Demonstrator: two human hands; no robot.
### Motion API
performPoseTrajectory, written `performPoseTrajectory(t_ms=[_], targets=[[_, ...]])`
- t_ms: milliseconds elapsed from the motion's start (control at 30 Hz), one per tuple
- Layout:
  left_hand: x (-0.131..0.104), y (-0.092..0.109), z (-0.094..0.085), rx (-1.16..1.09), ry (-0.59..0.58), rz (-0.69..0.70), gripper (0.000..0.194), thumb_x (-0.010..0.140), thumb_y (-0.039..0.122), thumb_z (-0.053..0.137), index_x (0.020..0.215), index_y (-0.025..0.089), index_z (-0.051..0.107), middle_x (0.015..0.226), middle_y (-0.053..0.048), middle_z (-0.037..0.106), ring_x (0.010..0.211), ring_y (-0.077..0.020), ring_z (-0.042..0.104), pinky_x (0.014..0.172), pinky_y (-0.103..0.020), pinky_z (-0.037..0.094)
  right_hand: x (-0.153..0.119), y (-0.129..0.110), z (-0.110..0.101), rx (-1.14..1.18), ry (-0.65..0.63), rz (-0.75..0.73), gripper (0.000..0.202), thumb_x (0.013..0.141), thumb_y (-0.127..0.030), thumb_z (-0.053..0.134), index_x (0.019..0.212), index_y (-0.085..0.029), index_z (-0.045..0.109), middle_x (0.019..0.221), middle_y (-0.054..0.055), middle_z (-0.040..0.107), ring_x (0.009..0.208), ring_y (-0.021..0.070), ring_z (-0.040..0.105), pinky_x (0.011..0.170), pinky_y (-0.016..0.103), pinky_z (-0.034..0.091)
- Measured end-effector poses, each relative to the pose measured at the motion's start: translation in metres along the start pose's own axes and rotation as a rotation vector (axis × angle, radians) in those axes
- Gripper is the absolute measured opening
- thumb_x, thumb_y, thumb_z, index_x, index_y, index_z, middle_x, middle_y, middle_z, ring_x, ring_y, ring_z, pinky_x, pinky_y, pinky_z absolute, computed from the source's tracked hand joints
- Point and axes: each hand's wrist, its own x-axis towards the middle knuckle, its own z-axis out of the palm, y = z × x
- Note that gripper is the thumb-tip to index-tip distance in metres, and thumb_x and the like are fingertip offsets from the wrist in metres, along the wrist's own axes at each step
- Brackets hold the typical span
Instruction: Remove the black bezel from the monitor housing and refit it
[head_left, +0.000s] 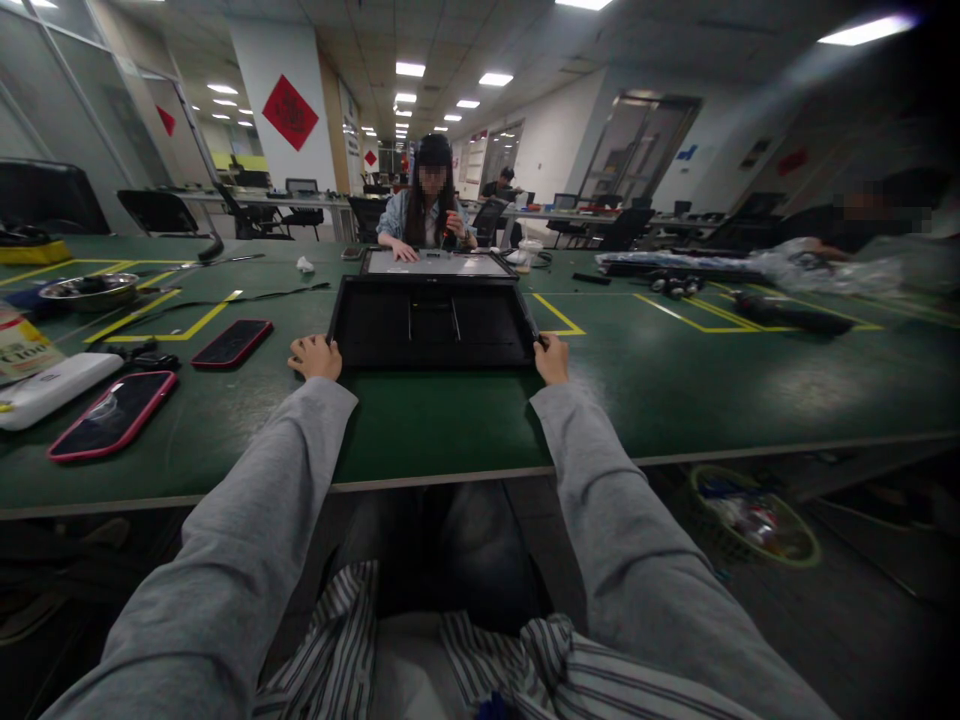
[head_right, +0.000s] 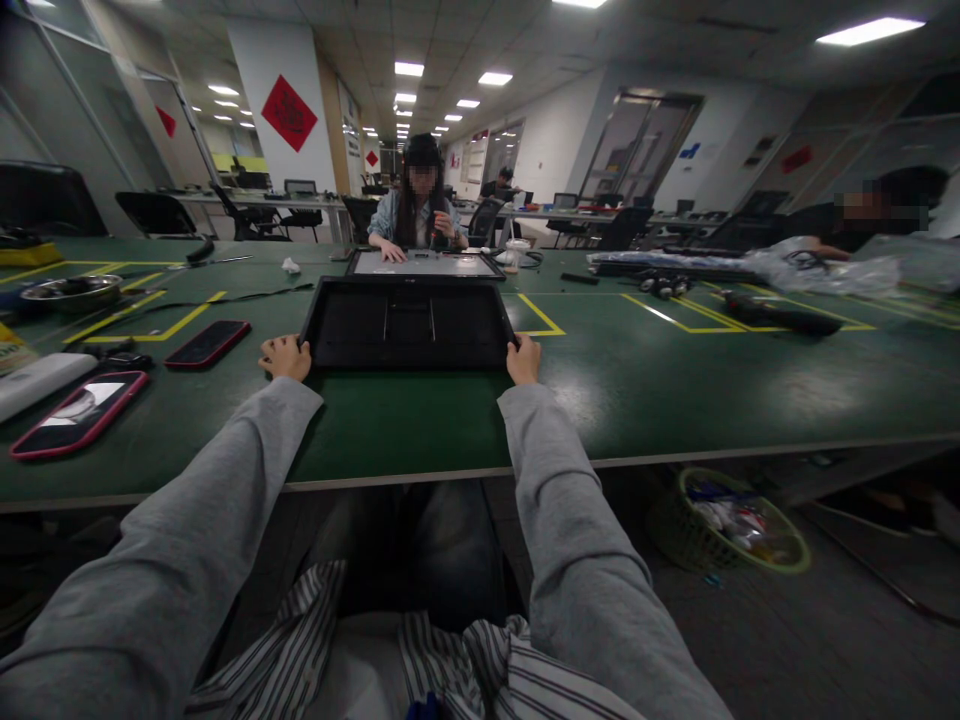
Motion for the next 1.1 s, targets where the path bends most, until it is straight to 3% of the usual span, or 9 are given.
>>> performPoseTrajectory(t_ms=[133,267,433,833,1100], targets=[[-0.012,0.01,-0.016,-0.029,0.131,0.118,0.04,0.099,0.031,0.042,0.135,0.023,0.057,0.156,-0.015,0.042,0.149,-0.0336,0.023,0.117,-0.06,0.021,-0.007,-0.018,-0.011,-0.034,0.171,-0.028,0.047,0.093,-0.026,0.039,0.134,-0.015,0.06,0.129,0.018,0.064,0.128,0.0313,0.05,0.109,0.052,0.039],[-0.024,0.02,-0.036,-0.093,0.298,0.179,0.047,0.101,0.033,0.036,0.145,0.021,0.049,0.16,-0.015,0.038,0.15,-0.0302,0.026,0.119,-0.055,0.019,-0.014,-0.037,-0.024,-0.063,0.358,-0.126,0.055,0.1,-0.03,0.028,0.15,-0.014,0.043,0.143,0.02,0.054,0.134,0.031,0.046,0.109,0.051,0.037],[-0.029,0.022,-0.044,-0.196,0.39,0.204,0.048,0.102,0.035,0.035,0.144,0.02,0.049,0.159,-0.016,0.04,0.149,-0.0288,0.03,0.12,-0.053,0.018,-0.017,-0.045,-0.028,-0.052,0.458,-0.176,0.055,0.103,-0.033,0.023,0.154,-0.018,0.036,0.142,0.018,0.055,0.132,0.03,0.048,0.108,0.053,0.038],[-0.017,0.005,-0.024,0.01,0.169,0.188,0.036,0.094,0.025,0.046,0.123,0.02,0.067,0.157,-0.015,0.042,0.153,-0.0367,0.016,0.116,-0.069,0.016,-0.011,-0.027,-0.01,-0.085,0.072,-0.038,0.05,0.095,-0.024,0.04,0.142,-0.014,0.055,0.13,0.018,0.067,0.123,0.0293,0.058,0.106,0.047,0.041],[-0.004,-0.004,-0.01,0.096,0.088,0.143,0.033,0.094,0.029,0.047,0.116,0.023,0.072,0.15,-0.013,0.051,0.15,-0.0363,0.021,0.113,-0.072,0.02,-0.008,-0.016,-0.004,-0.108,-0.034,0.043,0.048,0.094,-0.024,0.047,0.14,-0.018,0.059,0.136,0.015,0.066,0.126,0.0318,0.059,0.11,0.052,0.039]])
